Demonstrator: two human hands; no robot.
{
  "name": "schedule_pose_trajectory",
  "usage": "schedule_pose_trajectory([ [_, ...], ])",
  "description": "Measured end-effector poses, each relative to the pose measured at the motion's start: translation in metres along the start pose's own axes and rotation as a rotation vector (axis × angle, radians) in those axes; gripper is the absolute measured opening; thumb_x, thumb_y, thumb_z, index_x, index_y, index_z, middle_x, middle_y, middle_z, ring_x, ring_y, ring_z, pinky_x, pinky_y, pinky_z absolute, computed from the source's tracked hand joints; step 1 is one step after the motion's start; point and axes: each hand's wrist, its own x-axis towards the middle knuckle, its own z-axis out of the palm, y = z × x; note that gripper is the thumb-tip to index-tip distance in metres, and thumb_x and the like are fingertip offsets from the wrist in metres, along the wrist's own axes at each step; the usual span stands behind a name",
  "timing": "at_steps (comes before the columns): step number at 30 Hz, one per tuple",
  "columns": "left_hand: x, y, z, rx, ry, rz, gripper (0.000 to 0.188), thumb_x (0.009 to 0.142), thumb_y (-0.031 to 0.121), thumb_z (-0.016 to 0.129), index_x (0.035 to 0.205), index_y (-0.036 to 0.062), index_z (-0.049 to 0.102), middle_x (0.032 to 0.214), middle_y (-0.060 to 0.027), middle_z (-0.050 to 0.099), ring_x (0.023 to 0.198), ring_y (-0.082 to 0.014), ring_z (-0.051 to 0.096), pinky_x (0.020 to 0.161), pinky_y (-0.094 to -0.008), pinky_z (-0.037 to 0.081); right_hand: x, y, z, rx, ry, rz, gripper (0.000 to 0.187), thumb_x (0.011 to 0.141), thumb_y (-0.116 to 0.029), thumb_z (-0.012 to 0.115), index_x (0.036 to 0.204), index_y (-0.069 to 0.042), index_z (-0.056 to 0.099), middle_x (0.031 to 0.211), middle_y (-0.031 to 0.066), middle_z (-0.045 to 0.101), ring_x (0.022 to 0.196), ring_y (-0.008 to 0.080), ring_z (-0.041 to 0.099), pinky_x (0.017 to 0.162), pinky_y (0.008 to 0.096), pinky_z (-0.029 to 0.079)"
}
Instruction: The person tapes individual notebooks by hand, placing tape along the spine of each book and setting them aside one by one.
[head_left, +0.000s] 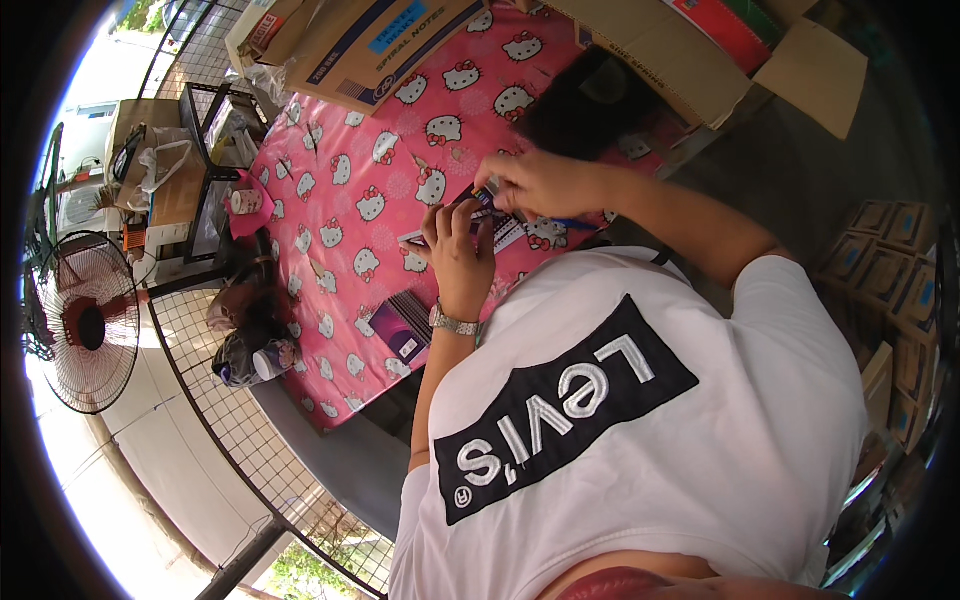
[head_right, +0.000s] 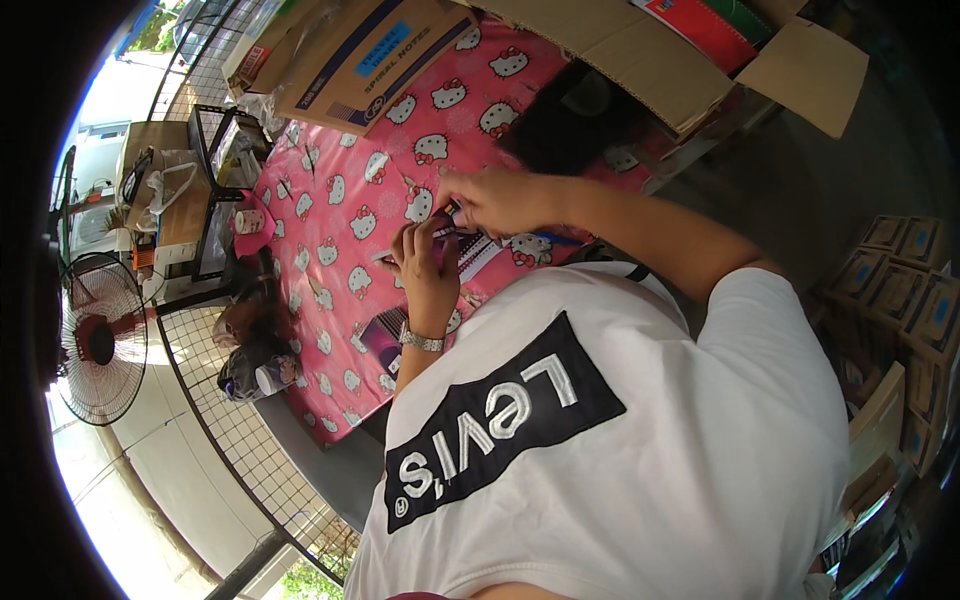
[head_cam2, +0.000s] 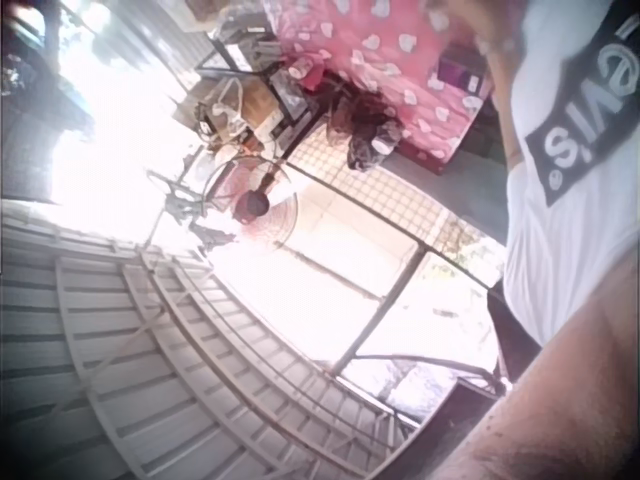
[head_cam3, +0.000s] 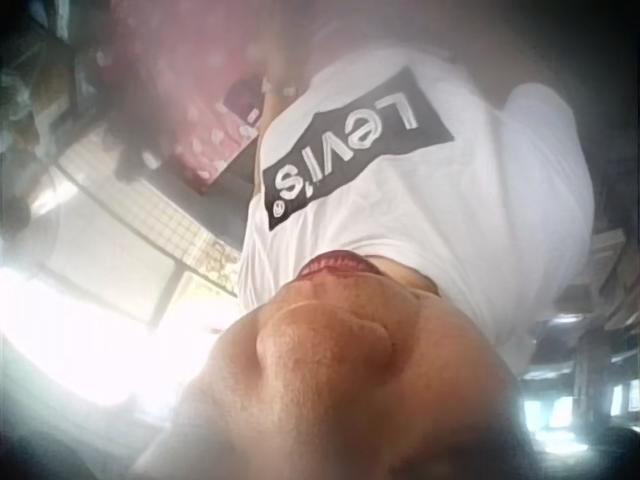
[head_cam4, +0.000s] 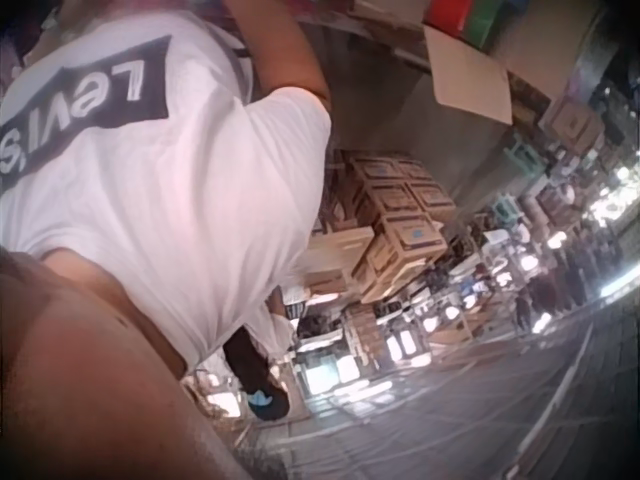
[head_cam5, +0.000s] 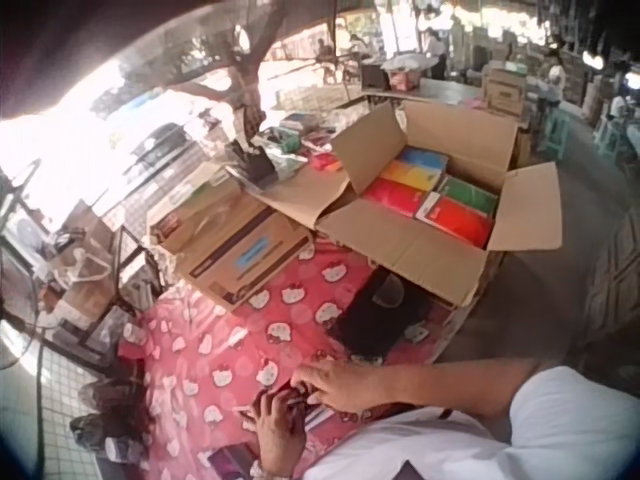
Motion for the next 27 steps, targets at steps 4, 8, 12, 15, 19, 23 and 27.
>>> schedule_pose_trajectory([
  [4, 0.000, 0.001, -0.003, 0.030, -0.040, 0.014, 0.025, 0.088, 0.019, 0.066, 0.113, 0.0182, 0.062, 0.115, -0.0034, 0.059, 0.122, -0.0293, 0.047, 0.100, -0.0747, 0.015, 0.029, 0.120, -0.065, -0.661, 0.499, 0.160, 0.036, 0.086, -0.032, 0.069, 0.108, -0.005, 0.065, 0.125, 0.0171, 0.061, 0.112, 0.0359, 0.060, 0.091, 0.0458, 0.049],
  [8, 0.003, 0.003, -0.013, 0.061, -0.054, 0.030, 0.022, 0.087, 0.017, 0.068, 0.109, 0.0155, 0.066, 0.112, -0.0055, 0.061, 0.117, -0.0295, 0.050, 0.102, -0.0602, 0.027, -0.003, 0.198, -0.117, -1.013, 0.372, 0.530, 0.055, 0.077, -0.032, 0.076, 0.124, -0.008, 0.059, 0.146, 0.0247, 0.038, 0.133, 0.0421, 0.041, 0.108, 0.0480, 0.040],
  [12, 0.003, -0.006, -0.023, 0.045, 0.050, 0.041, 0.029, 0.079, 0.018, 0.075, 0.107, 0.0128, 0.067, 0.107, -0.0074, 0.063, 0.112, -0.0299, 0.052, 0.098, -0.0482, 0.036, 0.024, 0.109, -0.088, -0.514, 0.197, 0.164, 0.046, 0.080, -0.031, 0.075, 0.118, -0.008, 0.065, 0.129, 0.0173, 0.058, 0.120, 0.0325, 0.055, 0.103, 0.0405, 0.043],
  [15, 0.002, -0.020, -0.016, 0.035, 0.058, 0.059, 0.035, 0.074, 0.020, 0.080, 0.105, 0.0107, 0.067, 0.105, -0.0085, 0.063, 0.107, -0.0303, 0.053, 0.094, -0.0441, 0.039, 0.033, 0.030, -0.038, 0.559, -0.320, -0.047, 0.039, 0.084, -0.025, 0.068, 0.117, -0.004, 0.067, 0.109, 0.0085, 0.069, 0.105, 0.0206, 0.062, 0.099, 0.0301, 0.044],
  [19, 0.003, -0.016, -0.018, 0.023, 0.062, 0.075, 0.032, 0.073, 0.020, 0.080, 0.100, 0.0081, 0.066, 0.102, -0.0088, 0.063, 0.103, -0.0310, 0.053, 0.091, -0.0439, 0.040, 0.040, 0.016, -0.025, 0.291, -0.436, 0.063, 0.042, 0.081, -0.023, 0.066, 0.115, 0.001, 0.066, 0.117, 0.0085, 0.066, 0.109, 0.0205, 0.058, 0.099, 0.0327, 0.043],
  [23, 0.005, -0.015, -0.018, 0.013, 0.084, 0.076, 0.034, 0.073, 0.020, 0.081, 0.101, 0.0078, 0.065, 0.102, -0.0087, 0.063, 0.103, -0.0311, 0.053, 0.091, -0.0435, 0.040, 0.042, 0.032, -0.023, 0.467, -0.435, -0.019, 0.044, 0.078, -0.028, 0.070, 0.111, 0.000, 0.067, 0.127, 0.0112, 0.059, 0.119, 0.0212, 0.052, 0.104, 0.0363, 0.039],
  [27, 0.008, -0.017, -0.017, 0.001, 0.078, 0.063, 0.037, 0.073, 0.021, 0.081, 0.103, 0.0079, 0.063, 0.101, -0.0090, 0.062, 0.103, -0.0317, 0.053, 0.091, -0.0440, 0.040, 0.047, 0.022, -0.028, 0.245, -0.408, 0.014, 0.043, 0.080, -0.029, 0.070, 0.112, -0.001, 0.067, 0.133, 0.0151, 0.056, 0.124, 0.0246, 0.053, 0.106, 0.0359, 0.037],
])
